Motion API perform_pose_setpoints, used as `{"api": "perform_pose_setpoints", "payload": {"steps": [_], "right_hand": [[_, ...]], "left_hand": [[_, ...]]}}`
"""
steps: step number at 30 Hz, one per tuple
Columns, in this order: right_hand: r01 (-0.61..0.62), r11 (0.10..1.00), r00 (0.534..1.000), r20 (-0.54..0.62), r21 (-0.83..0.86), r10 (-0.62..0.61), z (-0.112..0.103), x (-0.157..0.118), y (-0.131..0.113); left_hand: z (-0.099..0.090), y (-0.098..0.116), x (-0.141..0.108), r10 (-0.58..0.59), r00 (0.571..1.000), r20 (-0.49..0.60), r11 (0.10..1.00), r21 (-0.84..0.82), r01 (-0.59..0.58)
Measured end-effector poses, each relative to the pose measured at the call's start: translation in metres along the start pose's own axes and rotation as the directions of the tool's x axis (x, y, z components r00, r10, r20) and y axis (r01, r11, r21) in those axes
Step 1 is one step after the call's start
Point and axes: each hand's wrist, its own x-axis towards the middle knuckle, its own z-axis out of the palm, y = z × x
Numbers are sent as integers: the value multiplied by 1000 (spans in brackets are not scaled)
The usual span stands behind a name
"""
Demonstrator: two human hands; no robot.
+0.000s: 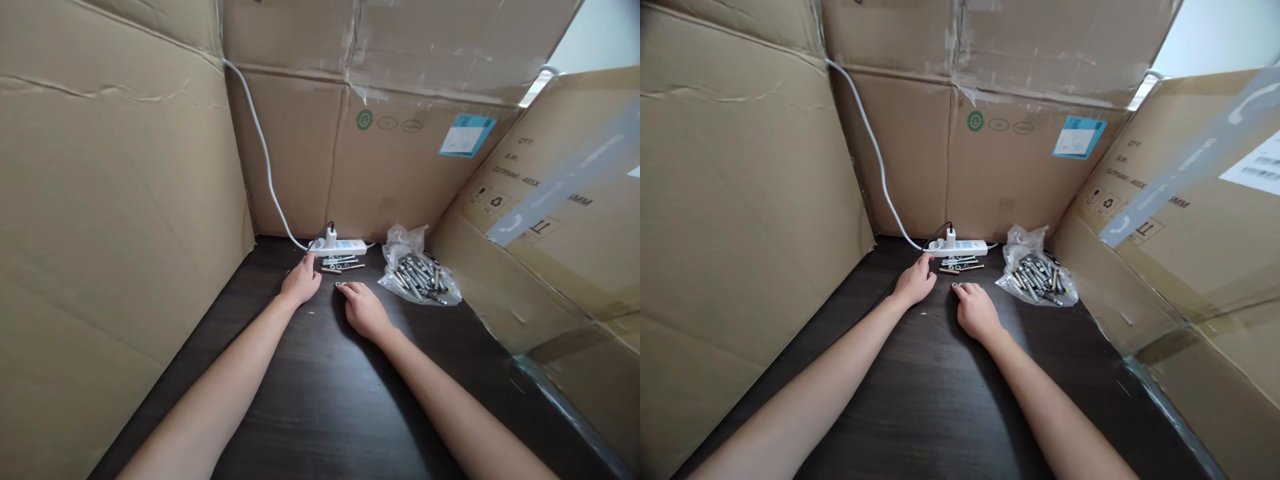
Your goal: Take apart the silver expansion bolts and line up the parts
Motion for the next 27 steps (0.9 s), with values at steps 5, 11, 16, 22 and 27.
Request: {"api": "perform_pose_setpoints", "payload": {"steps": [5, 11, 16, 22, 27], "right_hand": [[-38, 999, 999, -21, -7, 38, 7, 16, 12], [-46, 999, 997, -55, 8, 47, 11, 22, 13], [-45, 999, 990, -134, 11, 46, -6, 13, 18], [-280, 958, 932, -258, -70, 253, -38, -36, 72], [-562, 823, 789, -355, -85, 502, -47, -72, 121]], "left_hand": [[1, -3, 5, -4, 1000, 15, 1000, -29, 4], [3, -5, 7, -12, 999, 29, 999, -30, 13], [0, -4, 7, 0, 1000, 22, 998, -56, 1], [-3, -1, 3, 243, 965, 101, 963, -140, -228], [-1, -1, 3, 240, 965, 101, 968, -95, -231]]}}
